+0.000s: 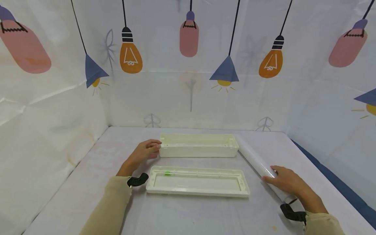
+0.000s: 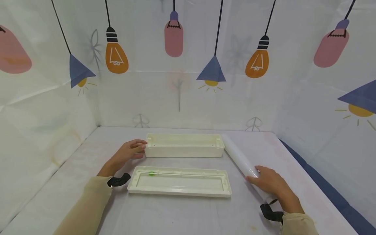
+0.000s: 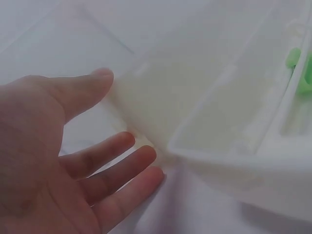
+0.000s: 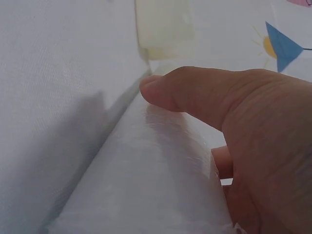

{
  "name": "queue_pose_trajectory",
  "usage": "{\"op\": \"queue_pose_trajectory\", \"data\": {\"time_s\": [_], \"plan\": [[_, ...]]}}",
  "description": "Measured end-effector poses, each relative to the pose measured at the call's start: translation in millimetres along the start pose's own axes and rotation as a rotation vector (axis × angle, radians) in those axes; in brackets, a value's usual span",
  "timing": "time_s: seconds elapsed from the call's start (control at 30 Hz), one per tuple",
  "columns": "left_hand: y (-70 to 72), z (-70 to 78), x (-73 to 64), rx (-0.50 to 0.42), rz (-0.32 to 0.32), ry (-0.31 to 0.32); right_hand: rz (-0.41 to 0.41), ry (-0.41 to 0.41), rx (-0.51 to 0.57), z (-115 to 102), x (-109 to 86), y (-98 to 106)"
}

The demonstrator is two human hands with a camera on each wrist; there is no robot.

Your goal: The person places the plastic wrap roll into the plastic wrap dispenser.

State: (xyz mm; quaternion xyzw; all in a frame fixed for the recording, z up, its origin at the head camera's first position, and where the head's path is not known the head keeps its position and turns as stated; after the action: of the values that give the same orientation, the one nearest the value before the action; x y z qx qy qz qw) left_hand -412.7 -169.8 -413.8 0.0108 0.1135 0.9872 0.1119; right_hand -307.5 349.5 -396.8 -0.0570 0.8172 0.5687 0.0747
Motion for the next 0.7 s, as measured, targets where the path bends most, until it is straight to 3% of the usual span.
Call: {"op": "queue_pose_trajectory", "data": {"time_s": [0.3,0.7], "plan": [[-4.3,3.8,-2.6,0.008,0.017,-0.038,0.002,-0.034,-0.033,0.3,-0.8,-4.3],[-4.9,4.4,-2.4,0.017,-0.003,-0.081,0.064,0.018,-0.036,2.4,0.0,-1.2]]}}
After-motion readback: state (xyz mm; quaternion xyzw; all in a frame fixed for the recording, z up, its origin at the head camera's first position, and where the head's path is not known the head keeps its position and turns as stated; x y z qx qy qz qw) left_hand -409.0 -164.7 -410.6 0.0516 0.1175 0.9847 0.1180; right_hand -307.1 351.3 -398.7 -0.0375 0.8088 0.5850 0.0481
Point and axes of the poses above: each hand's wrist, its own x-axis towards the middle knuckle, its own y-axis out of the back of the hand, z = x × y, the point moved 9 cm from there along x, towards the middle knuckle, and after that the axes turned 1 degree about y, right-handed, at the moved point
